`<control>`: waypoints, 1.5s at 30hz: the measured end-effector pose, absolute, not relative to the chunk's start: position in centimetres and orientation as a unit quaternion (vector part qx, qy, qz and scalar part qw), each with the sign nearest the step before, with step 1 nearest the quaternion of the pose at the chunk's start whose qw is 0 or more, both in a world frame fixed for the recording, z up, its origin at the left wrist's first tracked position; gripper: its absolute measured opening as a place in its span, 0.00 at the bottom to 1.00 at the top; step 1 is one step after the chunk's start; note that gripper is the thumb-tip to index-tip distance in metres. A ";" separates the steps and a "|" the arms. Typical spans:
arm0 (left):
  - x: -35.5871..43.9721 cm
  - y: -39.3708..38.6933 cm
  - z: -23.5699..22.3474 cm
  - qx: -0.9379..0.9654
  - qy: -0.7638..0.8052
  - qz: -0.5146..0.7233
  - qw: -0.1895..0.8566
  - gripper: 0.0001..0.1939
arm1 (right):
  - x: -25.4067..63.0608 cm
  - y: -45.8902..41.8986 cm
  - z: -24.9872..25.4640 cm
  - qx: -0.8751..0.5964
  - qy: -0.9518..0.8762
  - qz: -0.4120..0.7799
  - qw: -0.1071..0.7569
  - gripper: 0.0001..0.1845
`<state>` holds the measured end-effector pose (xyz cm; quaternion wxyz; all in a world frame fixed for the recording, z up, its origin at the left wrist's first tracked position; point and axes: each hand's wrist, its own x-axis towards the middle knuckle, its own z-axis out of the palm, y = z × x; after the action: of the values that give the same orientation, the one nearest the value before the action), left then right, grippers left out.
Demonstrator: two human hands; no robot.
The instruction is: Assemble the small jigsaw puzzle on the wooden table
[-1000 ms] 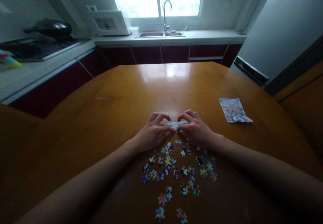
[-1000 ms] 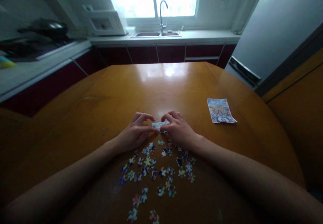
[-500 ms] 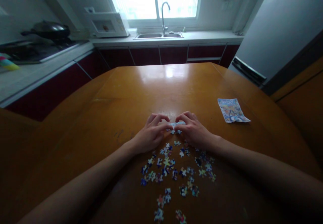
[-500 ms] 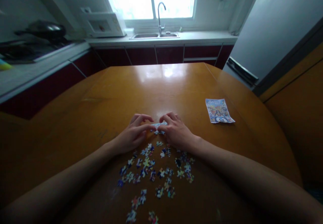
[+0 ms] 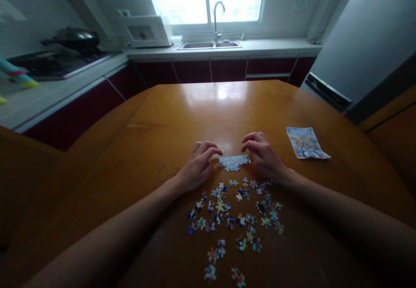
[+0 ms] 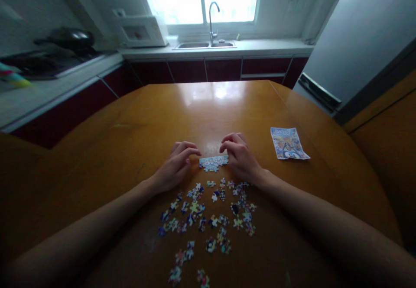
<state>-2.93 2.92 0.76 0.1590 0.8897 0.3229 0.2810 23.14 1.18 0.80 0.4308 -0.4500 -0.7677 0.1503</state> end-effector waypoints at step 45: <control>-2.6 2.6 0.8 0.876 0.350 0.302 0.140 0.12 | 25.4 3.4 -1.0 -0.528 -0.622 0.284 0.504 0.13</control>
<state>-2.62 2.55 0.84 0.1401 0.8755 0.3504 0.3016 25.38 3.37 -1.03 0.5041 -0.5280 -0.6216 0.2840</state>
